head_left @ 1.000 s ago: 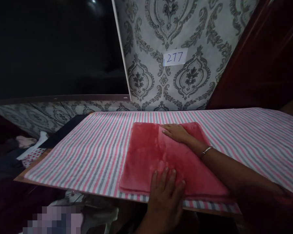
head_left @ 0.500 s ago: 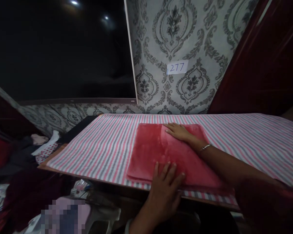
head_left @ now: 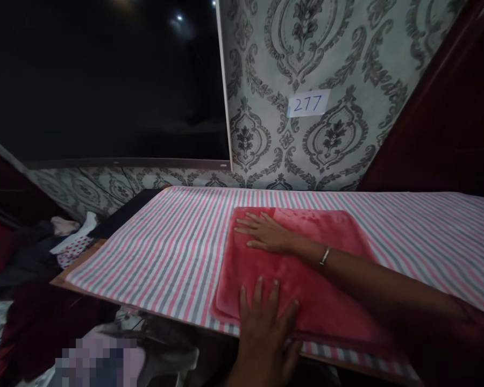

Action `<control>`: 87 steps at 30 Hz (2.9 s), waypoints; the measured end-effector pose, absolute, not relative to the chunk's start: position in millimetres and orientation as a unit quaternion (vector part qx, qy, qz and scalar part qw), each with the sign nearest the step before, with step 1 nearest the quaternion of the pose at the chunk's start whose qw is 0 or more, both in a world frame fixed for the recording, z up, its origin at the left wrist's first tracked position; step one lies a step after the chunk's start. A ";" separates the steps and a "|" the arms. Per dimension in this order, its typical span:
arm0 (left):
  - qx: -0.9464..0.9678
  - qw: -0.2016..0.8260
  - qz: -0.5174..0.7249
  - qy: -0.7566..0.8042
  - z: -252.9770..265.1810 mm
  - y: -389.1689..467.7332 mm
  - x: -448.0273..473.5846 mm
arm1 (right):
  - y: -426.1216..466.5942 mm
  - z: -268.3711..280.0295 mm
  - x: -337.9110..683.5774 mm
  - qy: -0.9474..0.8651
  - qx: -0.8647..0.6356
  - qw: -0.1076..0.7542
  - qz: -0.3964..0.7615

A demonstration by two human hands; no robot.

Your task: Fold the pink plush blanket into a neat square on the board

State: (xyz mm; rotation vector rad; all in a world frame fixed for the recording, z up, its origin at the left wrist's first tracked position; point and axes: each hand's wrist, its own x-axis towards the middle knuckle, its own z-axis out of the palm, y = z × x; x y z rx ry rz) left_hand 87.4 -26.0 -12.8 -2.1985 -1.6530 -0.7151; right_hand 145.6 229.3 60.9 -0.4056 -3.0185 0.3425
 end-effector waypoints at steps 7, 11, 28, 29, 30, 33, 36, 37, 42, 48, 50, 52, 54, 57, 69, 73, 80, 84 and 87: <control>-0.752 0.158 -0.288 -0.571 -18.8 -20.3 89.6 | 281.2 47.7 119.3 -0.964 -0.215 0.048 0.146; -0.741 0.156 -0.302 -0.579 -23.3 -18.7 92.0 | 285.5 41.5 115.0 -0.961 -0.228 0.066 0.139; -0.762 0.115 -0.276 -0.574 15.0 -34.2 85.8 | 229.7 79.0 123.8 -0.955 -0.273 0.079 0.090; -0.757 0.119 -0.289 -0.574 18.3 -36.4 83.3 | 217.0 80.9 129.9 -0.963 -0.237 0.090 0.091; -0.750 0.127 -0.303 -0.574 20.7 -38.3 80.5 | 203.9 81.3 136.6 -0.972 -0.196 0.096 0.091; -0.717 0.152 -0.334 -0.592 19.0 -40.9 72.2 | 170.6 75.1 155.4 -0.988 -0.086 0.090 0.091; -0.699 0.164 -0.323 -0.617 4.9 -38.2 68.2 | 157.0 65.0 163.0 -0.993 -0.040 0.073 0.087; -0.696 0.167 -0.319 -0.621 -0.6 -36.9 68.0 | 157.5 62.5 162.4 -0.993 -0.038 0.069 0.086; -0.696 0.166 -0.320 -0.621 -16.4 -33.5 68.6 | 184.2 59.2 146.4 -0.991 -0.077 0.070 0.084; -0.688 0.173 -0.342 -0.616 -19.5 -30.5 66.0 | 227.5 55.1 125.2 -0.975 -0.189 0.086 0.076; -0.686 0.182 -0.341 -0.617 -21.3 -29.0 65.3 | 236.6 52.7 121.0 -0.968 -0.223 0.083 0.081; -0.686 0.193 -0.337 -0.615 -22.5 -28.0 64.6 | 241.5 51.7 117.7 -0.964 -0.239 0.081 0.088; -0.687 0.197 -0.334 -0.615 -22.6 -27.4 63.7 | 242.7 53.6 114.9 -0.963 -0.241 0.081 0.092; -0.688 0.198 -0.332 -0.613 -21.2 -26.3 61.4 | 238.5 62.7 115.4 -0.960 -0.246 0.084 0.100; -0.738 0.203 -0.300 -0.570 15.6 -28.2 51.3 | 135.9 67.9 291.6 -0.934 -0.322 0.115 0.102; -0.832 0.068 -0.257 -0.487 65.4 0.2 74.4 | 114.0 57.8 322.2 -0.928 -0.340 0.145 0.056; -0.918 -0.169 -0.023 -0.357 108.3 128.8 132.6 | 104.4 46.5 321.8 -0.892 -0.407 0.189 0.047; -0.944 -0.120 0.001 -0.307 91.6 190.7 147.5 | 102.2 37.6 322.3 -0.884 -0.414 0.210 0.058; -0.956 -0.083 -0.003 -0.282 81.5 227.6 153.3 | 102.1 34.4 322.5 -0.882 -0.415 0.213 0.069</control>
